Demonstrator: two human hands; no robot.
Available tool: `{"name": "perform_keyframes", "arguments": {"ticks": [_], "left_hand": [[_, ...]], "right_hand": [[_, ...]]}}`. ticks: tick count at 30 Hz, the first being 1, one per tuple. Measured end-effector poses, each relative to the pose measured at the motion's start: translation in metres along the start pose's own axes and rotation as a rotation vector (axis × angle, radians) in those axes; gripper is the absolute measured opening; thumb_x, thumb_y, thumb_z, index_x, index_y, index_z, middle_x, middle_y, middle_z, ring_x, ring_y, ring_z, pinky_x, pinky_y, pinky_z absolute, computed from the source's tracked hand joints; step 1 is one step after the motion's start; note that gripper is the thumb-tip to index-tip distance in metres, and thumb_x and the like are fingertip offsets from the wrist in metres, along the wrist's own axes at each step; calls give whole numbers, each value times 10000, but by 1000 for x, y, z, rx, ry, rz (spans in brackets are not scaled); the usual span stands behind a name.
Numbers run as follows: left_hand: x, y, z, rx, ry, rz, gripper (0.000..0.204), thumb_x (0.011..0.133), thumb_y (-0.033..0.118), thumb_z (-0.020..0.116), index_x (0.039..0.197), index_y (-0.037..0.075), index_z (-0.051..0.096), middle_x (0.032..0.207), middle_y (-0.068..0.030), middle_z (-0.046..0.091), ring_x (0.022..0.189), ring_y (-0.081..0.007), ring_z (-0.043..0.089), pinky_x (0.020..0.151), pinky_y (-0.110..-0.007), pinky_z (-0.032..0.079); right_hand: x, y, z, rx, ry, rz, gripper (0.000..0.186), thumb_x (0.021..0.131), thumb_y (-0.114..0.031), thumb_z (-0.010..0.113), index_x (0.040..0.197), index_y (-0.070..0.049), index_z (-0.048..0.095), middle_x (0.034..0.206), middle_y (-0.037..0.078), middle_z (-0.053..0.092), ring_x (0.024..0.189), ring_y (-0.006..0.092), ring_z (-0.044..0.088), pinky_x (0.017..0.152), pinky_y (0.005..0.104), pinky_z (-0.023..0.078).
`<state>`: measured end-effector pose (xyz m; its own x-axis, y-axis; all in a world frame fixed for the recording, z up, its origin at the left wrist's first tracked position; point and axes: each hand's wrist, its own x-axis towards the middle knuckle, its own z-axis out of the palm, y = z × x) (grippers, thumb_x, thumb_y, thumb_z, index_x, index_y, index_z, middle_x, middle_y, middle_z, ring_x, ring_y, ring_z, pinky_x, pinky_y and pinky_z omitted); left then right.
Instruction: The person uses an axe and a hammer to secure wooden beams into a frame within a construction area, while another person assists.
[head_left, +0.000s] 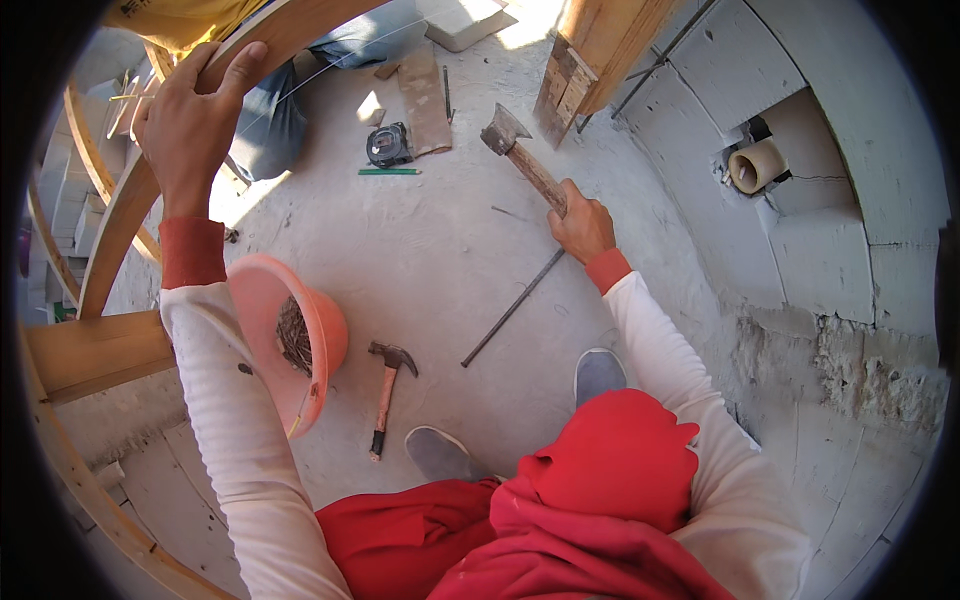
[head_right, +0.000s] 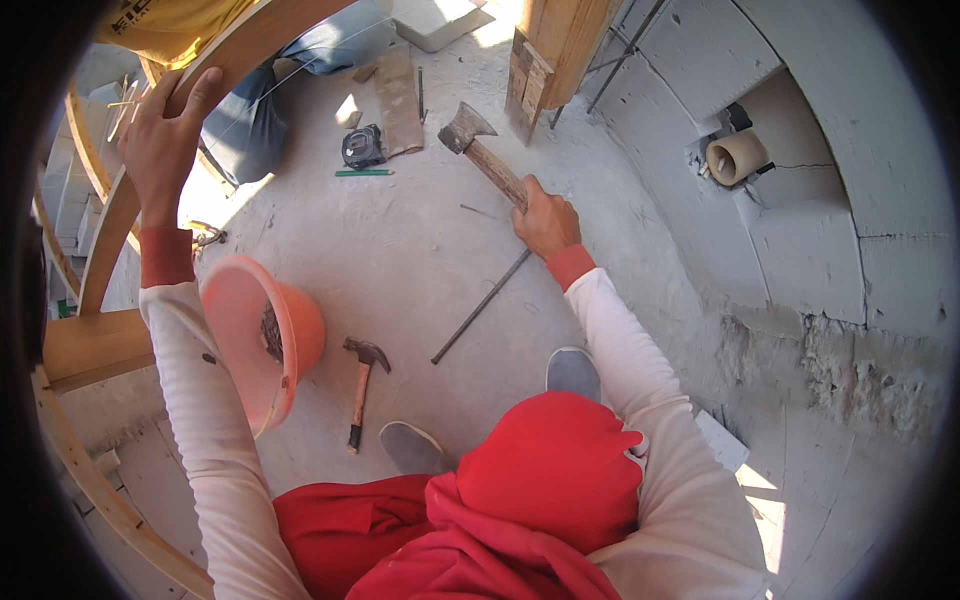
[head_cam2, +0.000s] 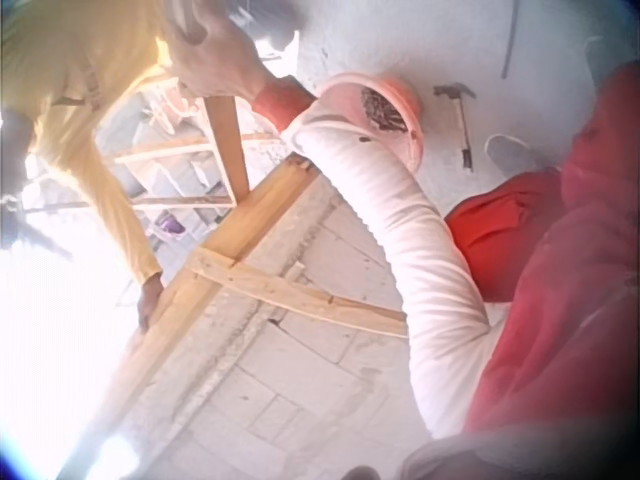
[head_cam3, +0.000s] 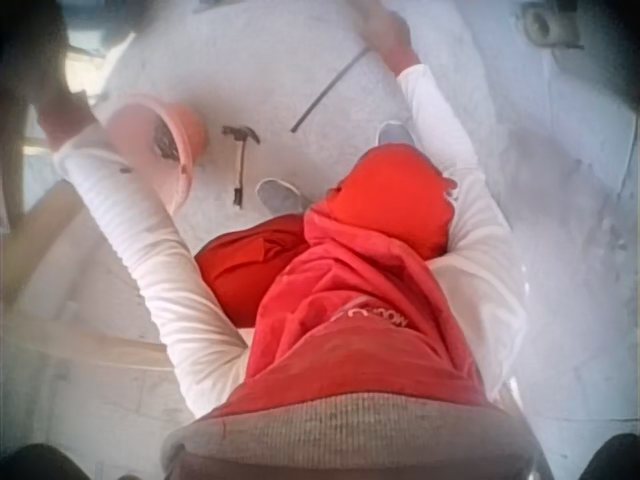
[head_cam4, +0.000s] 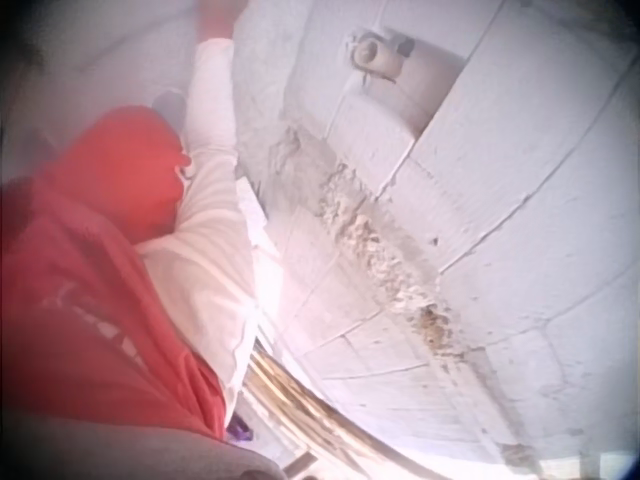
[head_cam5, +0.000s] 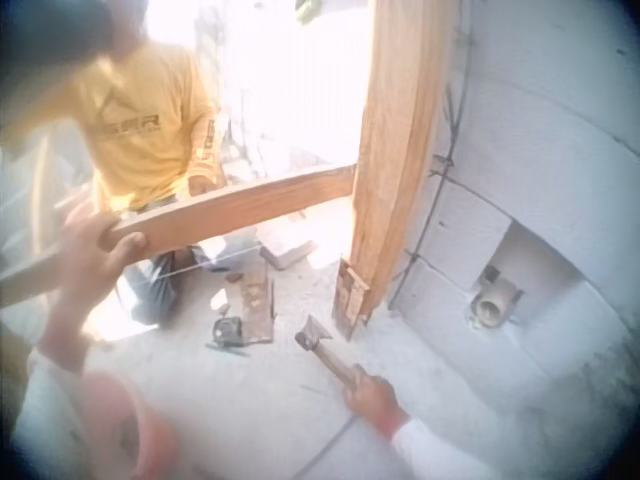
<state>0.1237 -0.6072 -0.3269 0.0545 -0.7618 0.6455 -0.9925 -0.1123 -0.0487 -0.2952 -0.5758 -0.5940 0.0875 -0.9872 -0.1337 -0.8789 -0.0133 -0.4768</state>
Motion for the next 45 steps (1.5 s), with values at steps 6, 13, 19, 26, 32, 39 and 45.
{"name": "perform_keyframes", "arguments": {"ticks": [6, 13, 19, 26, 32, 39, 45], "left_hand": [[10, 5, 2, -14, 16, 3, 748, 850, 760, 638, 1170, 96, 765, 941, -120, 750, 943, -304, 707, 944, -432, 477], [8, 10, 0, -8, 16, -11, 704, 842, 714, 692, 1187, 104, 768, 969, -165, 742, 965, -315, 707, 914, -406, 510], [-1, 5, -6, 6, -49, -57, 690, 843, 697, 704, 1196, 107, 765, 1016, -166, 744, 1016, -311, 703, 937, -411, 506], [5, 11, 0, -52, -29, -67, 757, 853, 749, 645, 1222, 96, 747, 991, -135, 767, 1006, -296, 706, 1017, -456, 401], [8, -6, 4, -46, 2, -32, 695, 870, 679, 695, 1198, 68, 739, 1043, -177, 753, 1049, -334, 699, 940, -430, 479], [6, -1, -2, -169, -32, -39, 658, 922, 636, 673, 1213, 49, 721, 1105, -226, 732, 1023, -370, 707, 894, -456, 520], [7, 7, -7, -419, -213, -212, 566, 984, 517, 676, 1144, -27, 692, 1016, -123, 717, 930, -192, 650, 827, -337, 506]], "right_hand": [[10, 29, 18, -73, 15, 60, 375, 837, -229, 662, 1170, -76, 580, 893, 293, 712, 851, 503, 691, 802, 585, 551], [4, 43, 4, -78, -37, 57, 357, 845, -237, 660, 1148, -63, 587, 929, 297, 716, 886, 504, 690, 824, 571, 553], [-8, 20, 5, 3, -35, 36, 346, 846, -231, 665, 1151, -78, 606, 945, 283, 722, 910, 492, 693, 828, 564, 556], [9, 40, -3, -21, -55, 106, 322, 845, -205, 652, 1137, -75, 614, 962, 275, 725, 919, 493, 692, 825, 565, 551], [6, 45, -2, 7, -92, 99, 271, 862, -202, 639, 1084, -52, 604, 945, 266, 725, 925, 494, 692, 838, 560, 555], [-40, 73, -24, 250, -81, 115, 277, 835, -207, 675, 1029, -19, 610, 902, 269, 714, 872, 481, 692, 807, 545, 554], [-78, 109, -22, 494, 26, 214, 279, 797, -220, 698, 915, 18, 611, 823, 270, 686, 800, 478, 672, 751, 502, 548]]}}
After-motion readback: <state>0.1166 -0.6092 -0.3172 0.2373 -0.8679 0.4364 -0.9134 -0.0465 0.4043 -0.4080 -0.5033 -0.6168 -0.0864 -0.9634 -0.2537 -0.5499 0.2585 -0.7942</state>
